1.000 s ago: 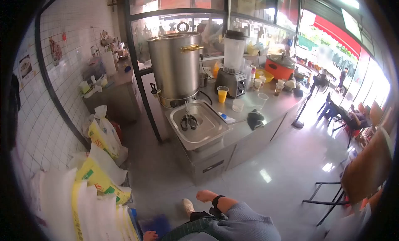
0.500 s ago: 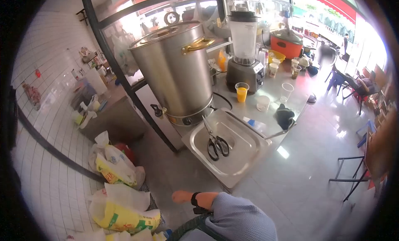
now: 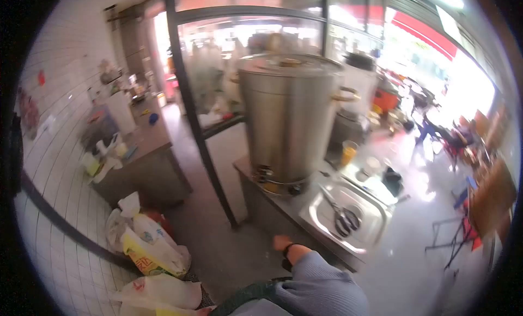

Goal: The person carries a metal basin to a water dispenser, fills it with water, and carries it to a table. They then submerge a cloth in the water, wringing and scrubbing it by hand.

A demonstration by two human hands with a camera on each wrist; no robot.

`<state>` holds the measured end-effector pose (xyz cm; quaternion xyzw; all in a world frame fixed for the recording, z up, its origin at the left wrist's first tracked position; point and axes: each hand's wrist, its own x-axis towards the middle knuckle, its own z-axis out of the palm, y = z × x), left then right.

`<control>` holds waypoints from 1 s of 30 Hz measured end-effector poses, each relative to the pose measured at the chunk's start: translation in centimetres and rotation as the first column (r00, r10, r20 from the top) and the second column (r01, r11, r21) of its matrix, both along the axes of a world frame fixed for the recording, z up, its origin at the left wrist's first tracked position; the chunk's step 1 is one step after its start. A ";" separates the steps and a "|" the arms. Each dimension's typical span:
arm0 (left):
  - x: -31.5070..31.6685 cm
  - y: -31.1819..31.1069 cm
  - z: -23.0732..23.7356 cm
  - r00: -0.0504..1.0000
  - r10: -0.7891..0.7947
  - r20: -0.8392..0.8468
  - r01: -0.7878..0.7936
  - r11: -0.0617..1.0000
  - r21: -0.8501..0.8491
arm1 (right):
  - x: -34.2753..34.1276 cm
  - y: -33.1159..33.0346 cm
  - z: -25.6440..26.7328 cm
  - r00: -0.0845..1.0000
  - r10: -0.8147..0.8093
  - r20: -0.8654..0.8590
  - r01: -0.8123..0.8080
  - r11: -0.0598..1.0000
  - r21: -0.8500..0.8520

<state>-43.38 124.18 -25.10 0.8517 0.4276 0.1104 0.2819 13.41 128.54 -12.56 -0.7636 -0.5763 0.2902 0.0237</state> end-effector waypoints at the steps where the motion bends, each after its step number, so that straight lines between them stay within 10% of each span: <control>1: -0.8 -0.3 -3.5 0.999 0.047 0.014 -0.047 0.999 0.009 | -0.5 -1.1 3.9 0.982 0.130 0.136 -0.128 0.992 -0.023; 2: 1.3 1.8 -0.2 0.993 0.113 0.028 -0.113 0.994 -0.008 | -0.4 -0.7 2.9 0.991 0.056 0.121 -0.047 0.997 -0.069; 3: 2.0 3.6 3.5 0.925 0.339 -0.170 -0.377 0.779 -0.501 | -0.5 -0.8 1.5 0.986 0.089 0.139 -0.079 0.994 -0.072; 5: 5.3 6.4 10.3 0.599 0.798 0.061 -0.464 0.408 -0.786 | 0.2 0.3 -3.4 0.891 0.406 0.204 -0.371 0.909 -0.190; 6: 5.9 8.4 12.0 0.570 0.820 0.062 -0.483 0.394 -0.782 | -1.1 0.7 -1.1 0.809 0.539 0.236 -0.495 0.840 -0.221; 9: 6.2 13.5 12.9 0.718 0.695 -0.038 -0.521 0.500 -0.691 | -4.9 3.9 5.9 0.924 0.363 0.119 -0.351 0.930 -0.105; 16: 2.5 22.5 8.8 0.782 0.602 -0.162 -0.584 0.616 -0.528 | -4.8 19.7 -4.3 0.925 0.378 0.041 -0.358 0.901 -0.244; 18: -2.5 22.6 0.3 0.781 0.581 -0.229 -0.616 0.655 -0.438 | -6.0 25.4 -2.0 0.910 0.398 0.115 -0.387 0.916 -0.109; 19: -6.1 25.7 -1.6 0.976 0.173 -0.131 -0.210 0.903 -0.374 | -6.6 29.6 -2.2 0.910 0.403 0.102 -0.397 0.915 -0.073; 22: -6.7 28.6 6.7 0.946 0.219 -0.238 -0.273 0.934 -0.229 | -7.0 39.4 -10.0 0.880 0.475 0.011 -0.472 0.877 -0.092; 24: -5.1 31.5 9.9 0.928 0.250 -0.276 -0.290 0.950 -0.114 | -9.6 43.9 -2.8 0.962 0.221 -0.162 -0.223 0.975 0.004; 30: -3.4 40.0 5.2 0.978 0.099 -0.186 -0.077 0.989 0.123 | -14.1 53.9 3.9 0.898 0.357 -0.257 -0.335 0.934 0.126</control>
